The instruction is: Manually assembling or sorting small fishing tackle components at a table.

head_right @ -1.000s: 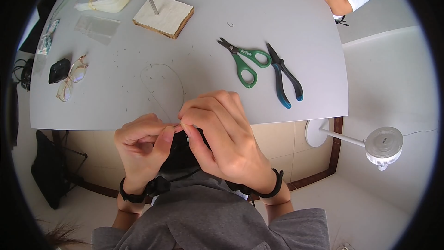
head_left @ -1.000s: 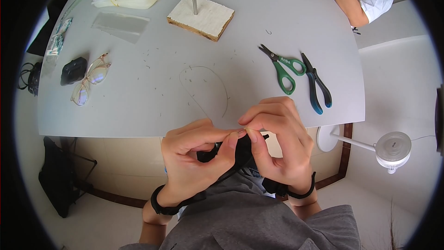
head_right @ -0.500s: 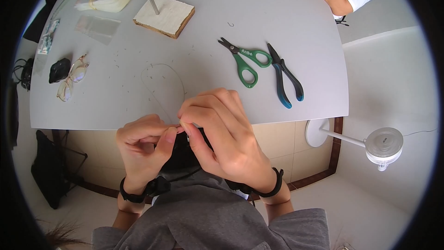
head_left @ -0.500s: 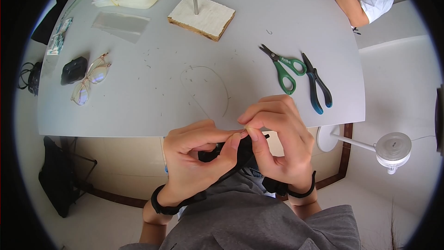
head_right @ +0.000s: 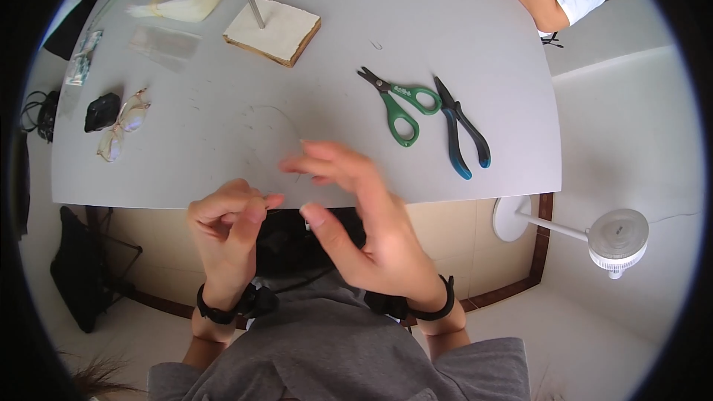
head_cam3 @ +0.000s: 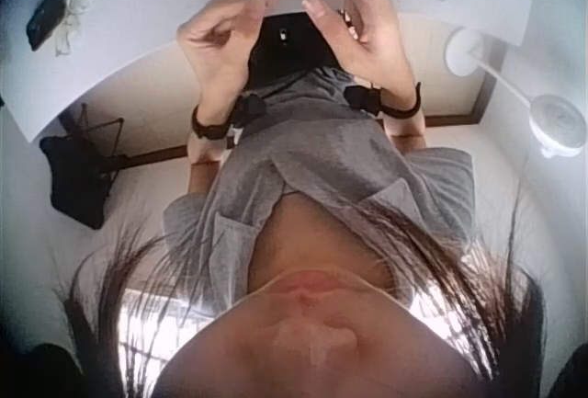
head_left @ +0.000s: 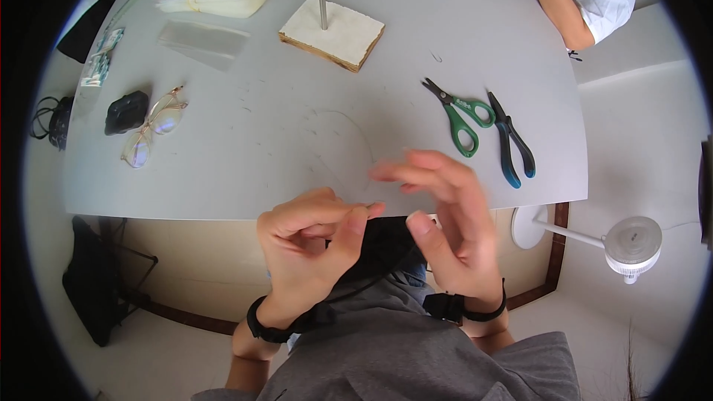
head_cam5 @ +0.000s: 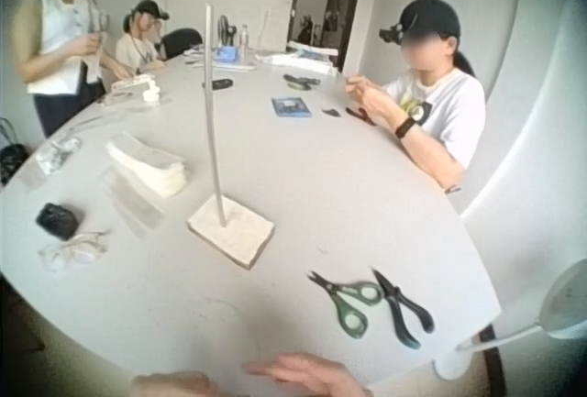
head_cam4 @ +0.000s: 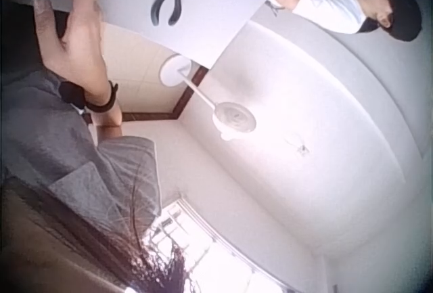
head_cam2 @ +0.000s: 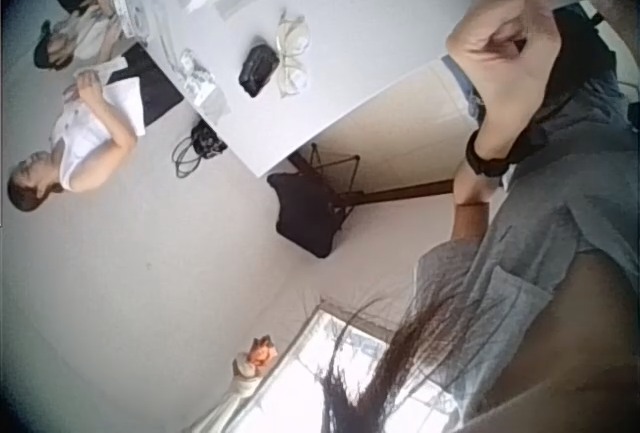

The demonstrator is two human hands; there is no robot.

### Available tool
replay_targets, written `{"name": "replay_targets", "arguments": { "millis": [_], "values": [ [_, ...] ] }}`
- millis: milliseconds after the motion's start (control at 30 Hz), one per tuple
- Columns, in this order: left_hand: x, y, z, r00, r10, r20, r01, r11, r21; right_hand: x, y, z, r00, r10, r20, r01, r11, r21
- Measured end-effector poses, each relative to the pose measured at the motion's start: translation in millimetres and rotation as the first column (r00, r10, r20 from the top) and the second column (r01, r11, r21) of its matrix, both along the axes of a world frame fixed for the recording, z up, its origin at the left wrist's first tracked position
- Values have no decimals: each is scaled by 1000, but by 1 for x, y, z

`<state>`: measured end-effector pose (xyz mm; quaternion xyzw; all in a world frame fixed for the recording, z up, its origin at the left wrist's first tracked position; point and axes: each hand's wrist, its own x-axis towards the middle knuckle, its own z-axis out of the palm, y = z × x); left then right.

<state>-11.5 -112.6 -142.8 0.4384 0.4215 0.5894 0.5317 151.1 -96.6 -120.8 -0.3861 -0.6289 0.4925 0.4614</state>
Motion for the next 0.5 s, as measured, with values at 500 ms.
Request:
{"name": "replay_targets", "arguments": {
  "millis": [500],
  "values": [
    [-8, -8, 13, 925, 91, 370, -109, 994, 27, -39, -13, -14, 876, 190, -443, -429, 726, -537]
  ]
}}
